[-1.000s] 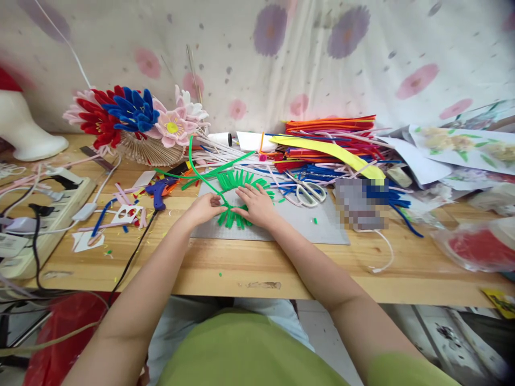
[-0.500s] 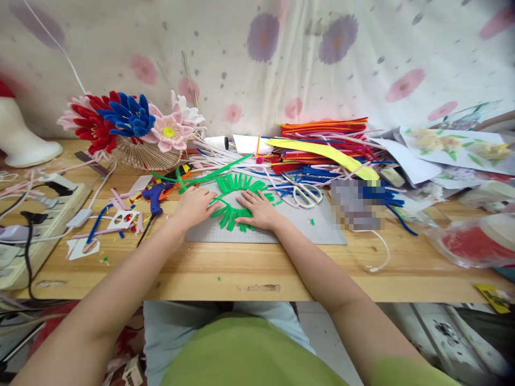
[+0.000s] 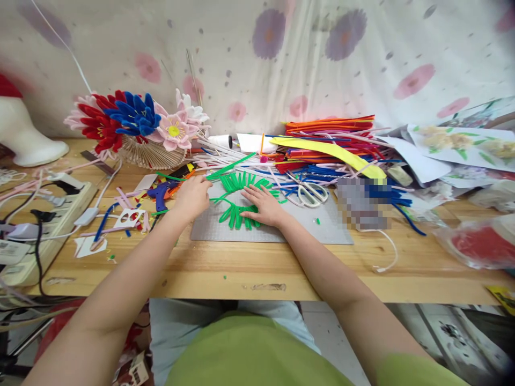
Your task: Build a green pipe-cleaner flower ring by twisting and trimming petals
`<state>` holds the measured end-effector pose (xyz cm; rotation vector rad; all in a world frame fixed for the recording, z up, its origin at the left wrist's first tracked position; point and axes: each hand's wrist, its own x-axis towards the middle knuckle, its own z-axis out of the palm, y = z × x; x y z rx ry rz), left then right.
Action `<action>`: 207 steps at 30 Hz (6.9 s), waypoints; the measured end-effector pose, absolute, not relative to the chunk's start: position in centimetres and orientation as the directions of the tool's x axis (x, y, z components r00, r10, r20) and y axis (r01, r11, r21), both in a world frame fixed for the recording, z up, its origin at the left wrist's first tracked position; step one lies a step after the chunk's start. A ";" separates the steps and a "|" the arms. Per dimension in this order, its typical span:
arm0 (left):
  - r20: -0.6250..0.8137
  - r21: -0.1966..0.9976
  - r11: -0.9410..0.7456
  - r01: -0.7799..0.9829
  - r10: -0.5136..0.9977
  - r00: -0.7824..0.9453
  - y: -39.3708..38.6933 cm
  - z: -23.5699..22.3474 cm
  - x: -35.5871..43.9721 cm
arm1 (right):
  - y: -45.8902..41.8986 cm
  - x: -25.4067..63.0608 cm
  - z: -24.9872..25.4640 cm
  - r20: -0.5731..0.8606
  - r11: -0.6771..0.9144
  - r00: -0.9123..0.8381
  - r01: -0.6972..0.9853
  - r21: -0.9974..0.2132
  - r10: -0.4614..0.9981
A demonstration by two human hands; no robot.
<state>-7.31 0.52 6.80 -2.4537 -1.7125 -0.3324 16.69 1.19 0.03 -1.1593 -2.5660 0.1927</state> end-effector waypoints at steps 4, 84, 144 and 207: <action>0.282 0.069 -0.564 0.823 0.802 0.526 0.6 6.3 -6.0 | 0.6 15.6 -0.1 0.238 0.758 -0.721 0.596 -0.266 0.651; 0.082 0.130 -0.311 0.942 0.950 0.302 3.5 -0.1 -1.4 | -0.8 15.1 -0.5 0.073 0.315 -0.310 0.947 -0.069 0.948; 0.360 0.221 -0.308 0.925 0.907 0.216 1.8 -1.4 -0.8 | 4.3 18.6 -0.6 0.262 0.363 -0.293 0.888 -0.283 0.920; 0.000 0.229 -0.596 0.770 0.791 0.612 0.6 3.9 -2.8 | 1.7 20.4 5.7 -0.036 0.524 -0.531 0.843 -0.119 0.847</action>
